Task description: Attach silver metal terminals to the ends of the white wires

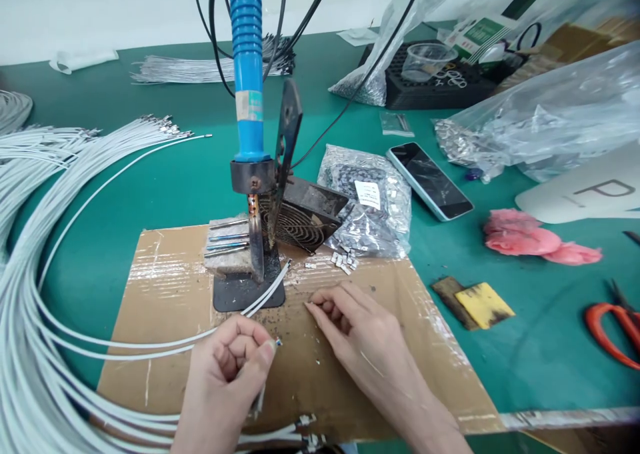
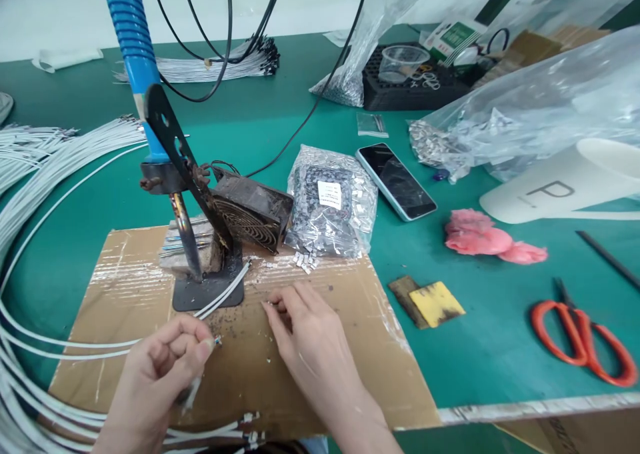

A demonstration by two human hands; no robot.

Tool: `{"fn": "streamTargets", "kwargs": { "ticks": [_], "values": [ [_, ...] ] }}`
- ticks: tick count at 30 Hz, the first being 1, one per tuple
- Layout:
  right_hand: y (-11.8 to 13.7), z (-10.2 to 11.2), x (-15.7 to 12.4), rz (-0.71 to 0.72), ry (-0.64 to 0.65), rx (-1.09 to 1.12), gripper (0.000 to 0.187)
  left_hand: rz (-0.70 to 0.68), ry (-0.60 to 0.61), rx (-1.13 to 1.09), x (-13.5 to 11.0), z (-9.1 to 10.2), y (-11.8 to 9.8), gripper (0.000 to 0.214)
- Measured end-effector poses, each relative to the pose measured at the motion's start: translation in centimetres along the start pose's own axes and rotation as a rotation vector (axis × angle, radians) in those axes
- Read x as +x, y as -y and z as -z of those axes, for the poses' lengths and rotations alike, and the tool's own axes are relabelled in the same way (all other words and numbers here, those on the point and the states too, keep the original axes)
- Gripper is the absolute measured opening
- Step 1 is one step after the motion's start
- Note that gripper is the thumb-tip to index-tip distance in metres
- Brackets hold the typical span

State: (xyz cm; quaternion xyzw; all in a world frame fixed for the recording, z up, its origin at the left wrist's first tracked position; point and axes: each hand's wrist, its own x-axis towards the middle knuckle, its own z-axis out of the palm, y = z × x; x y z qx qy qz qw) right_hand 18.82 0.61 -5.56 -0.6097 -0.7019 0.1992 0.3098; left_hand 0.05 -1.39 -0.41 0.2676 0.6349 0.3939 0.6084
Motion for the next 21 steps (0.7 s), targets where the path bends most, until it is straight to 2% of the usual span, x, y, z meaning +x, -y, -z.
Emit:
{"fn": "streamTargets", "kwargs": {
  "ticks": [5, 7, 11, 18, 21],
  "values": [
    [0.1, -0.2, -0.9, 0.032, -0.082, -0.014, 0.02, -0.015, -0.001, 0.014, -0.1, -0.2, 0.0, 0.037],
    [0.4, 0.0, -1.3, -0.076, -0.095, 0.081, 0.017, -0.03, -0.007, 0.026, -0.2, -0.2, -0.2, 0.036],
    [2.1, 0.4, -2.1, -0.378, -0.038, 0.449, 0.021, -0.041, -0.015, 0.038, -0.4, -0.3, -0.3, 0.035],
    [6.2, 0.3, -2.0, -0.731, 0.039, 0.95, 0.034, -0.055, -0.043, 0.04, -0.7, -0.3, -0.3, 0.037],
    [6.2, 0.2, -1.8, -0.768, 0.026, 1.019, 0.034, -0.068, -0.041, 0.032, -0.7, -0.3, -0.2, 0.036]
  ]
}}
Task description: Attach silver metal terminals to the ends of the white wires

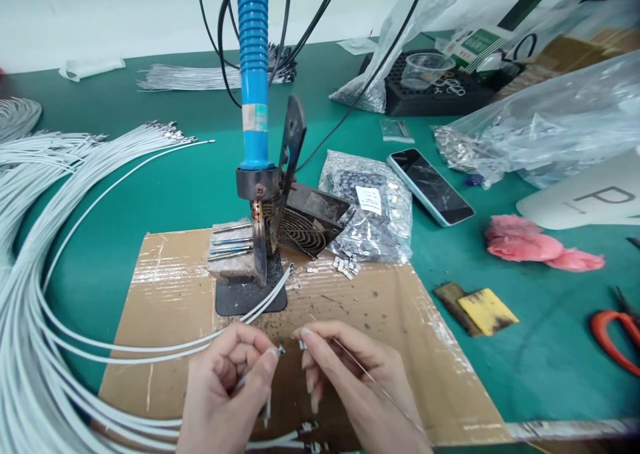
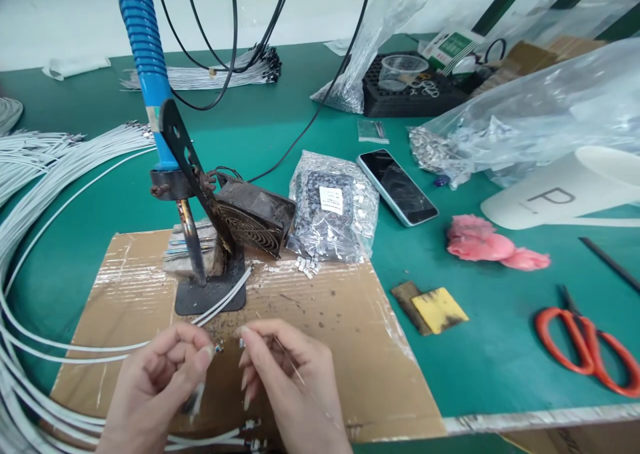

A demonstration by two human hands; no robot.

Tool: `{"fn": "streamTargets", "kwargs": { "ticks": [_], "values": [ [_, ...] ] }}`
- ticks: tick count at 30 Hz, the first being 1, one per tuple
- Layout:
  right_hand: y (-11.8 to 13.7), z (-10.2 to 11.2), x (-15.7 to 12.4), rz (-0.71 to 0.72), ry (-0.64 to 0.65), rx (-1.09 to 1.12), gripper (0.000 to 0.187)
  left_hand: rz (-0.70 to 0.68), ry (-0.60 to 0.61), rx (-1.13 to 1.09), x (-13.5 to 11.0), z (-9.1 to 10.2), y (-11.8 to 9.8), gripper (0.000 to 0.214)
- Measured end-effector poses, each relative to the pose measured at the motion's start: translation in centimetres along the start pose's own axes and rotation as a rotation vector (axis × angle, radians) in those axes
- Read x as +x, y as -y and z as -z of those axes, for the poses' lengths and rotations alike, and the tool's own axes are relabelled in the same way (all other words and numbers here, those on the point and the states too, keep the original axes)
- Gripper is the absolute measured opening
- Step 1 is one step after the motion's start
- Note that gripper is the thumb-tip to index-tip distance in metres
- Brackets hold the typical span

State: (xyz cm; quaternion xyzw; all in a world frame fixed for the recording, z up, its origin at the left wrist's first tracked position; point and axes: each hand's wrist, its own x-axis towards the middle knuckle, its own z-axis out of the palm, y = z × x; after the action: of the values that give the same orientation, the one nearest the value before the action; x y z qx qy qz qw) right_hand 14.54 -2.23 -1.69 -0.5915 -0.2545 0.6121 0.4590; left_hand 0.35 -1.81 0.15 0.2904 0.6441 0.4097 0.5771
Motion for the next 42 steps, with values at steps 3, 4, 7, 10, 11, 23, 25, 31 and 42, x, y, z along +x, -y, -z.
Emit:
{"fn": "streamTargets", "kwargs": {
  "ticks": [3, 4, 7, 10, 11, 23, 25, 31, 42],
  "values": [
    [-0.3, 0.5, 0.49, 0.075, 0.083, -0.021, 0.029, 0.005, -0.004, -0.013, 0.06, 0.06, 0.07, 0.036],
    [-0.39, 0.62, 0.6, 0.11, 0.107, -0.041, 0.027, 0.012, -0.002, -0.017, 0.09, 0.08, 0.1, 0.036],
    [-0.44, 0.54, 0.58, 0.153, 0.076, -0.051, 0.024, 0.01, 0.01, -0.025, 0.2, 0.22, 0.27, 0.037],
    [-0.2, 0.1, 0.23, 0.083, -0.014, 0.016, 0.026, -0.008, 0.032, -0.026, 0.29, 0.41, 0.6, 0.032],
    [-0.1, 0.01, 0.14, 0.071, -0.019, 0.025, 0.026, -0.011, 0.042, -0.032, 0.3, 0.46, 0.7, 0.029],
    [-0.18, 0.28, 0.12, 0.41, 0.102, -0.234, 0.011, -0.031, 0.022, -0.121, 0.24, -0.25, 0.13, 0.019],
    [-0.26, 0.24, 0.08, 0.432, 0.099, -0.244, 0.012, -0.033, 0.027, -0.133, 0.25, -0.27, 0.2, 0.018],
    [-0.6, 0.22, 0.14, 0.505, 0.098, -0.237, 0.022, -0.05, -0.001, -0.135, 0.34, -0.28, 0.39, 0.018],
    [-0.75, 0.6, 0.24, 0.637, 0.1, -0.315, 0.027, -0.075, -0.014, -0.127, 0.42, -0.29, 0.7, 0.018]
  ]
}}
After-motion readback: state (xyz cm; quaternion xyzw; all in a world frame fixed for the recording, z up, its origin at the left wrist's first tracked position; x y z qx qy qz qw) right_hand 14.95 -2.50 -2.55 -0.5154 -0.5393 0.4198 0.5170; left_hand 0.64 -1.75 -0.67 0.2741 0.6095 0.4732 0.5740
